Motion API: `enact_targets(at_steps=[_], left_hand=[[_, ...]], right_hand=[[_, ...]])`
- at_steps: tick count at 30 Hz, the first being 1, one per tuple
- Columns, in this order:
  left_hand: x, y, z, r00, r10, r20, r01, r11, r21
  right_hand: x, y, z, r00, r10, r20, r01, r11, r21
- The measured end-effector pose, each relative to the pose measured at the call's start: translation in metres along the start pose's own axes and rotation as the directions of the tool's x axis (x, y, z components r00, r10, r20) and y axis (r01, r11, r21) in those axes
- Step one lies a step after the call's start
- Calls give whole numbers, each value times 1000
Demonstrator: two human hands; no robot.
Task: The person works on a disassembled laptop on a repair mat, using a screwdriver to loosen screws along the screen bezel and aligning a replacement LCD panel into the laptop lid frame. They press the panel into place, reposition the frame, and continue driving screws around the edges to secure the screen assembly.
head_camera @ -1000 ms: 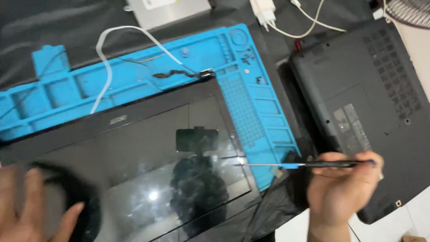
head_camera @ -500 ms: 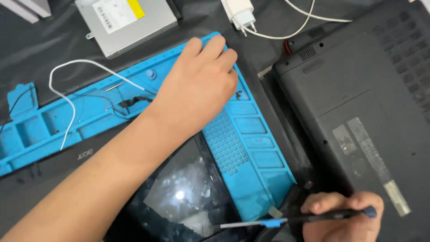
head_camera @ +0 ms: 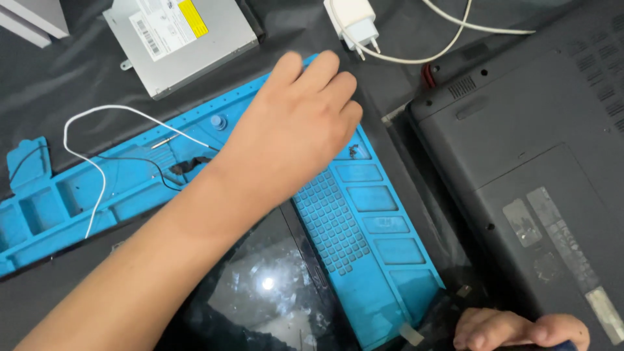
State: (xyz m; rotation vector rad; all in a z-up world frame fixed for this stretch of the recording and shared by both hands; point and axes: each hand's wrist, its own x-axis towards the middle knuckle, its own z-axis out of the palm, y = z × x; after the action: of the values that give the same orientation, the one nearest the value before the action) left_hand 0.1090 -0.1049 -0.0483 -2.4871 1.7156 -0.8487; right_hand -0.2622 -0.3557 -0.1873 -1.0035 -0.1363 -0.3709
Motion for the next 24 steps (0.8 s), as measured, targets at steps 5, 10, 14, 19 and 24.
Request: enact_targets(at_steps=[5,10,14,19,24], left_hand=[[-25,3,-48,989,-109,-96,44,855,-517],[-88,7,-108,979,-202,-19,94,537,-839],[-182,31,-132,861,-483,160,333,298,-895],[-277,51,-161,720,-638,272,519,235,-822],[-307,51,-178,761,-640,112,381,300,-875]], right_hand=[[13,6,-6,998,-40,43,39,999,20],[32,-2,-23,985,-30,172,22,998,51],[21,14,-186,877,267,399,-363,913,186],[42,-12,-382,737,468,488,-640,716,279],[134,-10,-336,835,447,320,-546,743,388]])
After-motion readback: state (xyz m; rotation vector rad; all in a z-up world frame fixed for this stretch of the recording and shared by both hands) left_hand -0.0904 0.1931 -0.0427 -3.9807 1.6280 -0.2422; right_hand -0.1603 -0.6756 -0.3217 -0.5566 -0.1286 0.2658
